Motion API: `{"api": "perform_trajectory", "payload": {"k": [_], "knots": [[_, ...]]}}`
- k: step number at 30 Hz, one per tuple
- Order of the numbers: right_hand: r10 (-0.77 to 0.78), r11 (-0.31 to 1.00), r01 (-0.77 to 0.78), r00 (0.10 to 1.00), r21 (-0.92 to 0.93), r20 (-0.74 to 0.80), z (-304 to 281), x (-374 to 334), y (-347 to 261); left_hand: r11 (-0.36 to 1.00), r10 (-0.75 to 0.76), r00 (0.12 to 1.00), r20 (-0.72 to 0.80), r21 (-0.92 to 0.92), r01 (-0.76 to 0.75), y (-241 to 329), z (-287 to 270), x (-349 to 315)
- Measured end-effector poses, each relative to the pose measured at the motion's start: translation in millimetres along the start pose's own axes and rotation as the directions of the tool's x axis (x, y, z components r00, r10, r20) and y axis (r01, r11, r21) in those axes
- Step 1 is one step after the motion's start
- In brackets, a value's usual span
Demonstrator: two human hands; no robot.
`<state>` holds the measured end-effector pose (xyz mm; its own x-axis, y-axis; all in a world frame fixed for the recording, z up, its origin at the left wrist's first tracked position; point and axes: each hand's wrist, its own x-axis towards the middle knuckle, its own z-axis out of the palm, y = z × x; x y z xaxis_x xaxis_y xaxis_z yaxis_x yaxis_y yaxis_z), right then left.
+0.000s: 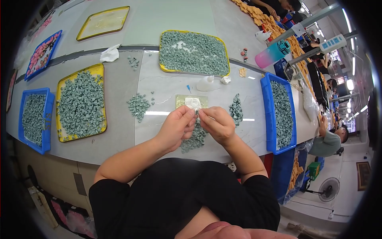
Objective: Sorting small green toy components and placing them onto a template on a workbench.
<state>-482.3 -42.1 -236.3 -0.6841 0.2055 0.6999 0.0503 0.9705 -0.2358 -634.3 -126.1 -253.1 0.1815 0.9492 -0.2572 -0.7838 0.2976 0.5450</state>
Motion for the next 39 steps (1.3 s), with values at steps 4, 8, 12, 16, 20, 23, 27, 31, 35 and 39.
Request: {"api": "perform_trajectory", "payload": {"k": [4,8,12,16,20,23,27,31,35,39], "knots": [[0.065,0.993,-0.06,0.997,0.104,-0.044,1,1,-3,1.0,-0.006,1.0,0.027,-0.027,0.006,3,3,-5],[0.021,0.998,-0.017,0.997,0.059,-0.076,2,6,-9,0.999,0.038,0.999,0.039,-0.021,-0.037,0,2,-9],[-0.064,0.995,0.054,0.992,-0.088,-0.107,5,6,-20,0.962,0.201,0.979,-0.034,0.196,-0.191,-8,6,-14],[0.062,0.997,-0.056,0.988,0.044,-0.14,7,1,-24,0.898,0.269,0.963,-0.015,0.365,-0.246,-12,3,-17],[0.182,0.979,-0.17,0.978,0.114,-0.106,3,0,-26,0.747,0.417,0.908,-0.039,0.583,-0.318,-17,6,-17],[0.12,0.991,-0.112,0.982,0.068,-0.143,4,-3,-24,0.683,0.463,0.884,-0.058,0.659,-0.315,-17,10,-16],[0.159,0.986,-0.148,0.975,0.075,-0.157,3,-12,-20,0.556,0.507,0.862,-0.004,0.766,-0.323,-13,14,-11],[0.335,0.915,-0.357,0.932,0.19,0.139,-22,-12,-7,0.58,0.388,0.92,-0.051,0.789,-0.201,-10,7,-5],[0.57,0.812,-0.581,0.771,-0.051,0.284,-51,-28,34,0.533,0.255,0.962,-0.098,0.844,-0.056,-16,4,-1],[0.725,0.685,-0.627,0.634,-0.371,0.268,-61,-49,62,0.638,0.095,0.988,-0.119,0.77,0.031,-10,12,-2]]}}
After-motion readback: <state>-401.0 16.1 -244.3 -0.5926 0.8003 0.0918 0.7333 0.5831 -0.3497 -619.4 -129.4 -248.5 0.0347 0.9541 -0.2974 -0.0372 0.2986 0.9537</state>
